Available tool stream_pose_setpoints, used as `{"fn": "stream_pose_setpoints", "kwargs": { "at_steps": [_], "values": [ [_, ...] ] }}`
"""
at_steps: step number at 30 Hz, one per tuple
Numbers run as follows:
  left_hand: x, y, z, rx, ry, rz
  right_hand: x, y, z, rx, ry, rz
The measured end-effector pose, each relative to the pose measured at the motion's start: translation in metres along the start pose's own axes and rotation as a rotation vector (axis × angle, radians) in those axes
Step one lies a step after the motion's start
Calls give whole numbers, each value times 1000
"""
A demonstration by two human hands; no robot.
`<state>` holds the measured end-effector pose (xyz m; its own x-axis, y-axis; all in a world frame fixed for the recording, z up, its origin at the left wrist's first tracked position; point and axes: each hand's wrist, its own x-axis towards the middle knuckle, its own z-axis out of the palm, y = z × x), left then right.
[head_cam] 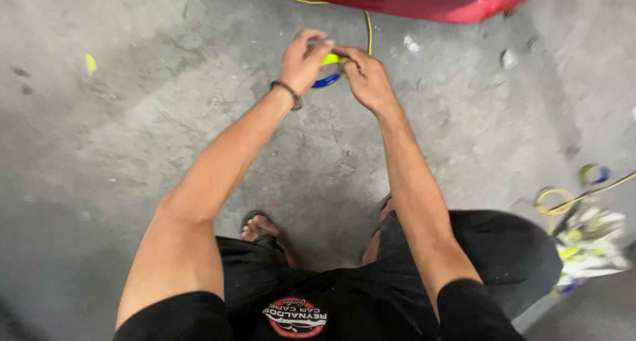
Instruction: The person kneels beside a red car bumper and repeatedly applies strips of yellow masking tape over a newspaper-covered area. They smooth each strip with their fingers to secure it in place.
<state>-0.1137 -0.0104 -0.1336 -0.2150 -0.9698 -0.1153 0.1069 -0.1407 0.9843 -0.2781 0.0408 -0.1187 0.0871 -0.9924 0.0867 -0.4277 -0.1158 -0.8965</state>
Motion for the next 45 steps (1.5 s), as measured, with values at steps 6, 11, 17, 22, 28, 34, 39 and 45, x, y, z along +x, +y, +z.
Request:
{"fn": "stream_pose_setpoints", "kwargs": {
  "at_steps": [6, 11, 17, 22, 28, 34, 39, 45],
  "values": [
    [-35, 0, -57, 17, 97, -254, 23, -16, 11, 778, 152, 251],
    [-53, -2, -85, 267, 60, -369, 52, -28, 17, 858, 192, 261],
    [-63, 1, -95, 317, -39, -338, 28, -17, 27, 31, 250, -69],
    [-51, 0, -71, 154, -131, -116, -7, -9, 34, 163, -63, 7],
    [-50, 11, -39, 120, -426, 45, -6, -3, 30, 61, 190, -145],
    [-61, 26, -42, 348, -291, 296, -7, -20, 14, 157, 282, -158],
    [-46, 20, -60, 332, -112, 408, -17, -43, 32, 224, 306, -200],
    [-44, 18, -65, 343, -61, 511, -20, -53, 55, 288, 306, -230]
  ]
}}
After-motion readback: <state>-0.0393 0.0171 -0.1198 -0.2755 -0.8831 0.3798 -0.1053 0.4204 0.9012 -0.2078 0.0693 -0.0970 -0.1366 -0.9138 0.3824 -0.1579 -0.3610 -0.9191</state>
